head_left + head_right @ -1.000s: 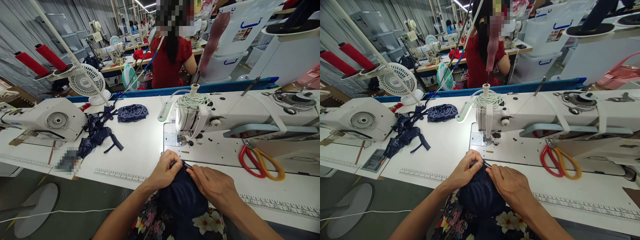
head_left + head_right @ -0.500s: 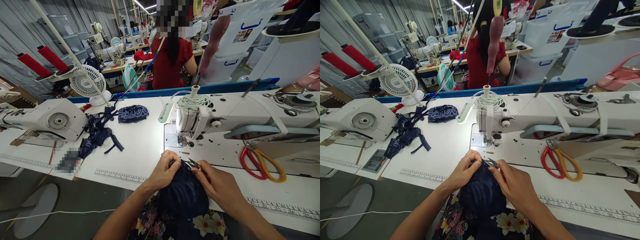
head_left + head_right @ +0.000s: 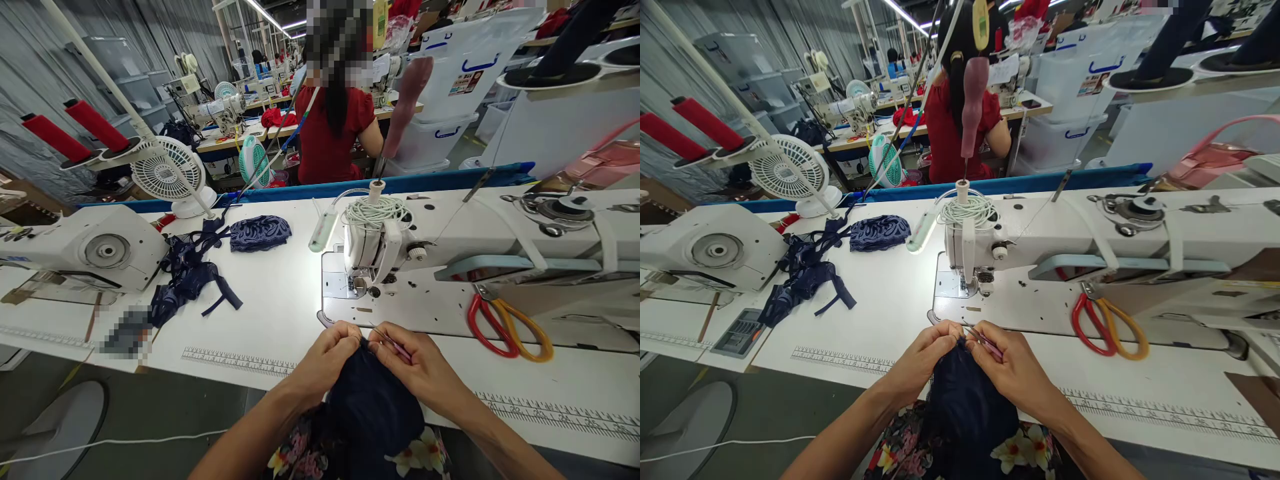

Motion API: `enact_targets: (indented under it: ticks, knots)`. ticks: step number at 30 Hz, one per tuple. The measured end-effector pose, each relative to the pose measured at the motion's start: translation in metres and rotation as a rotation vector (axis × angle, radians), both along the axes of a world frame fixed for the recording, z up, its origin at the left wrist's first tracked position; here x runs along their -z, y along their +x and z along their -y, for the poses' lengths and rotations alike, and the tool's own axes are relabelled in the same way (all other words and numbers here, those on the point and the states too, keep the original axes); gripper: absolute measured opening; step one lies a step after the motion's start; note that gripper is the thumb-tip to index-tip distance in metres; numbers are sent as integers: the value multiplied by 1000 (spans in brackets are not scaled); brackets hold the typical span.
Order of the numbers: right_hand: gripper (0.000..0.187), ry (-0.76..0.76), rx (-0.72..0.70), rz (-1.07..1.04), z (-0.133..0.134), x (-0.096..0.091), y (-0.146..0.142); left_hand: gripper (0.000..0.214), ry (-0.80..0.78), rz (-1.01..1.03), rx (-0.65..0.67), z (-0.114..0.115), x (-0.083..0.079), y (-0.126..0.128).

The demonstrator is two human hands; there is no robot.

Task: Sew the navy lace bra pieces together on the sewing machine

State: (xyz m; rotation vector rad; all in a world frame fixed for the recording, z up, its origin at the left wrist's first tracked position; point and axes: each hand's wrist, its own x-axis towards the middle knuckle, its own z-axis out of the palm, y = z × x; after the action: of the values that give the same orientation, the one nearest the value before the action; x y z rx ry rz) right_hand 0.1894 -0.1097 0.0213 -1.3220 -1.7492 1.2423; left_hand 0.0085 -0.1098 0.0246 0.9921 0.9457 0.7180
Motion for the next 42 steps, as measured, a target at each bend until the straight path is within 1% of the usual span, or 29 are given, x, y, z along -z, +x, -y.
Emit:
enact_targets:
  ticks: [3, 4, 5, 6, 8, 10, 14, 17, 20, 25, 28, 32, 36, 38, 39, 40, 42]
  knots:
    - [37, -77, 15, -87, -3, 0, 1, 30, 277, -122, -28, -2, 0, -2]
    - [38, -94, 27, -106, -4, 0, 2, 31, 354, -154, -39, -3, 1, -2]
    - [39, -103, 42, -120, -4, 1, 2, 31, 392, -167, -47, -3, 3, -2]
    - [39, -107, 55, -130, -4, 1, 2, 31, 391, -160, -51, -3, 4, -1]
    - [38, -113, 76, -148, -3, 2, 2, 30, 329, -129, -54, -2, 8, 1]
    - [38, -127, 83, -158, -1, 3, 3, 28, 293, -146, -69, 0, 11, 3]
    - [39, -128, 91, -146, 2, 6, 4, 17, 355, -232, -124, 3, 11, 5]
    - [37, -105, 89, -132, 5, 6, 5, 15, 411, -296, -98, 5, 8, 4]
    - [34, -89, 82, -69, 7, 4, 6, 20, 483, -376, -100, 8, 5, 4]
    - [33, -55, 67, 20, 10, -1, 8, 17, 509, -383, -83, 11, 6, 4]
    - [35, -80, 74, 4, 11, -2, 8, 16, 495, -353, -71, 12, 5, 4]
    - [37, -105, 100, -79, 12, 1, 6, 13, 434, -313, -72, 14, 2, 6]
    - [36, -120, 125, -119, 13, 2, 2, 13, 333, -300, -95, 21, 6, 9]
    - [35, -126, 125, -128, 14, 1, -3, 14, 319, -320, -102, 23, 7, 4]
    - [34, -125, 111, -130, 13, 1, -8, 13, 354, -346, -93, 22, 6, -2]
    - [33, -127, 89, -130, 12, 1, -13, 11, 422, -388, -65, 19, 3, -9]
    - [32, -136, 33, -116, 7, 3, -27, 6, 623, -523, 51, 5, -8, -27]
